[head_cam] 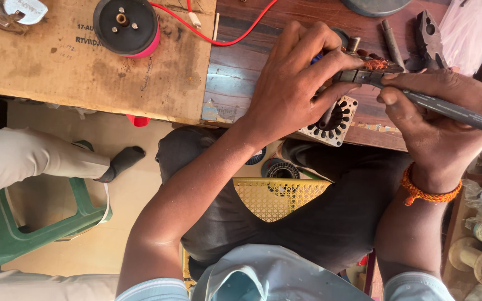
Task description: The person sits at a workbench assembling an electric motor rotor. They insert copper wire coil windings one at a time into the slots of a laminated rotor core, press them into place by hand, then set the assembled rotor with its shaft onto a perforated metal plate and mark it with a marker.
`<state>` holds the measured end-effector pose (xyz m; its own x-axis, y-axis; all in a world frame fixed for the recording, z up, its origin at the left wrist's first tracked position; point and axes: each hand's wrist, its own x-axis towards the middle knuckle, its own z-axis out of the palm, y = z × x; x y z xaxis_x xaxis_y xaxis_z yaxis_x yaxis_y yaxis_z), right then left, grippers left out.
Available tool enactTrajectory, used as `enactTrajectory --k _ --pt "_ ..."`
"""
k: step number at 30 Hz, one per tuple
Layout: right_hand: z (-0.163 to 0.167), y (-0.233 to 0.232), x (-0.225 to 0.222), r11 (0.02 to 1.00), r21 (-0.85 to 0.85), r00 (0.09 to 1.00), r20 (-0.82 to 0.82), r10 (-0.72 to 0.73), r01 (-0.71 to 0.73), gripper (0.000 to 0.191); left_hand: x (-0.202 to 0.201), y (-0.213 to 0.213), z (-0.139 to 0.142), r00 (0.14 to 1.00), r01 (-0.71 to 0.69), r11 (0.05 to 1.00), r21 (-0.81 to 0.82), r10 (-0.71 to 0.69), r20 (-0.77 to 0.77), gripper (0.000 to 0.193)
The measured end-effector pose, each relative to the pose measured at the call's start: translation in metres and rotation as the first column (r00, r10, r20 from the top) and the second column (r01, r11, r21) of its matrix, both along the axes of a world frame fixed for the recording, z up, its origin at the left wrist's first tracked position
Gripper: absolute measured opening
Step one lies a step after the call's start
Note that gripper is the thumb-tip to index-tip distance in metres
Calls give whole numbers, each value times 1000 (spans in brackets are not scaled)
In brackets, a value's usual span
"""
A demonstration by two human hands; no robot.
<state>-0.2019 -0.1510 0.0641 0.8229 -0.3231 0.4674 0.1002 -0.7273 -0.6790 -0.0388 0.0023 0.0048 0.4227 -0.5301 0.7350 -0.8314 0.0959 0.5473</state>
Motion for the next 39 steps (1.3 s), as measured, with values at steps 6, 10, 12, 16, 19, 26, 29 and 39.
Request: enactTrajectory --k 6,10,12,16,19,26,29,39 --pt "3 6 -1 993 39 993 -45 -110 112 17 1 1 -1 1000 5 1000 -3 -5 14 35" --pt "4 4 2 993 88 996 -31 -82 85 19 1 1 1 1000 -6 1000 -1 6 10 34" --pt "3 2 3 990 123 998 -16 -63 64 20 1 0 1 1000 -1 1000 -5 1 8 34" --pt "-1 -1 2 996 81 999 0 -37 37 19 2 0 0 1000 -5 1000 -2 5 23 34" --pt "-3 1 -4 991 123 999 -21 -46 48 18 3 0 4 1000 5 1000 14 -5 16 35" --pt "-1 -5 -8 987 159 997 79 -3 -10 20 14 19 20 987 160 986 41 -161 5 53" --pt "-7 3 -9 981 190 981 195 1 -39 25 17 24 20 978 205 979 9 -205 -36 63" --pt "8 40 2 960 271 997 -9 70 -65 24 8 26 9 964 194 979 -65 -203 -170 62"
